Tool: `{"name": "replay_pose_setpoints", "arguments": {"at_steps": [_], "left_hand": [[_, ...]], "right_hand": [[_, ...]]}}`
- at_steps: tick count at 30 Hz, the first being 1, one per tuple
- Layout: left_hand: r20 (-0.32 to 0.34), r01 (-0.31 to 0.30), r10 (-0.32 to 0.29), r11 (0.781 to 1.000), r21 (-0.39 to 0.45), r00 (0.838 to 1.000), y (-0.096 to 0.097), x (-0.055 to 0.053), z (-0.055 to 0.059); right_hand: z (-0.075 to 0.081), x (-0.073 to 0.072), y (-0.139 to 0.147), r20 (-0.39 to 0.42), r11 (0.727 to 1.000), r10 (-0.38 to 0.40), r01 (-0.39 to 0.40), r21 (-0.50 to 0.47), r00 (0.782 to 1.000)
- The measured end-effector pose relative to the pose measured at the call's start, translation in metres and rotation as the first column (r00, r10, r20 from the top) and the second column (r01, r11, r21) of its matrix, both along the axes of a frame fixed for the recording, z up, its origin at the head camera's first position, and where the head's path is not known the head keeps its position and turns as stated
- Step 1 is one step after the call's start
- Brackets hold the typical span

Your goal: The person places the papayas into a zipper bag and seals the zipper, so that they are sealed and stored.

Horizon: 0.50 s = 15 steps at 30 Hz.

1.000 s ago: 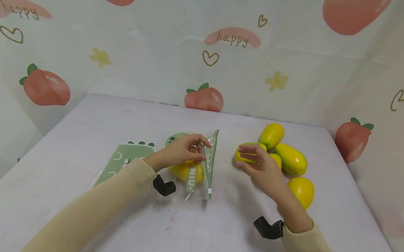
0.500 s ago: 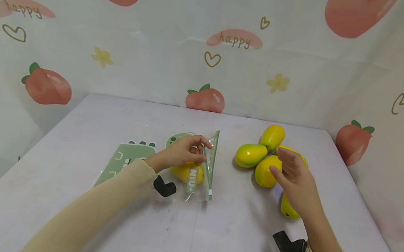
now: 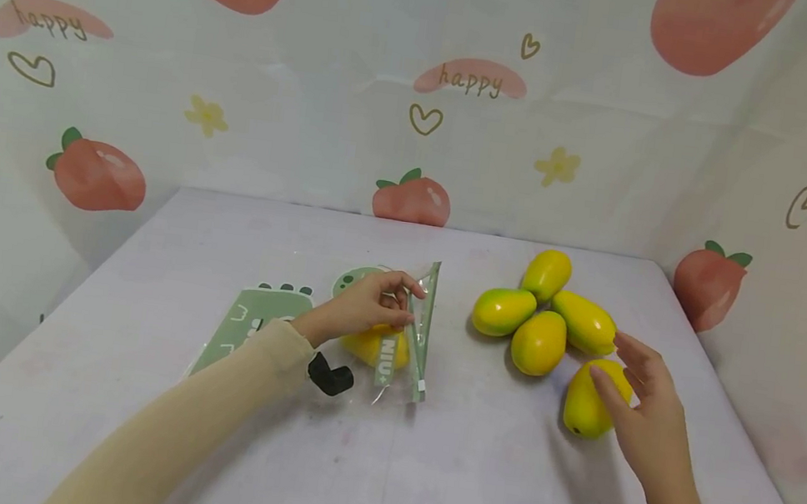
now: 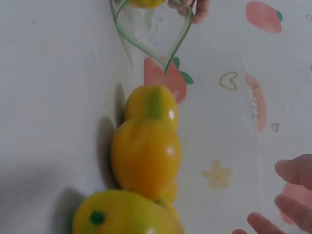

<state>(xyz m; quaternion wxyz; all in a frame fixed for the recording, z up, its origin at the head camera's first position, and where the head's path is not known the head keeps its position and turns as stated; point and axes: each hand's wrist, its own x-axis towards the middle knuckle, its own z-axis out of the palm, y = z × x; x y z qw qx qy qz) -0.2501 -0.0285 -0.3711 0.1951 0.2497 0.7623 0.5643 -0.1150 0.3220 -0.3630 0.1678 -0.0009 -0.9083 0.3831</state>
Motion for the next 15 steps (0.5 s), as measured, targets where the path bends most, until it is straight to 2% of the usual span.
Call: {"name": "replay_pose_setpoints", "arguments": {"at_steps": [4,7,11,15], "left_hand": [[0.002,-0.001,0.001,1.000,-0.002,1.000,0.000,0.002,0.001],[0.006,-0.006,0.006,1.000,-0.009,1.000,0.000,0.002,0.002],[0.005,-0.009,0.009,1.000,-0.011,1.000,0.000,0.002,0.001],[0.004,-0.011,0.011,1.000,-0.015,1.000,0.000,0.003,0.003]], "right_hand": [[-0.008,0.009,0.007,-0.021,0.997,-0.059,0.058,-0.041,0.998],[-0.013,0.015,0.010,0.004,0.992,-0.102,0.102,-0.069,0.995],[-0.021,0.023,0.013,0.090,0.984,-0.153,0.160,-0.077,0.984],[-0.026,0.023,0.016,0.159,0.978,-0.150,0.170,-0.118,0.976]]}}
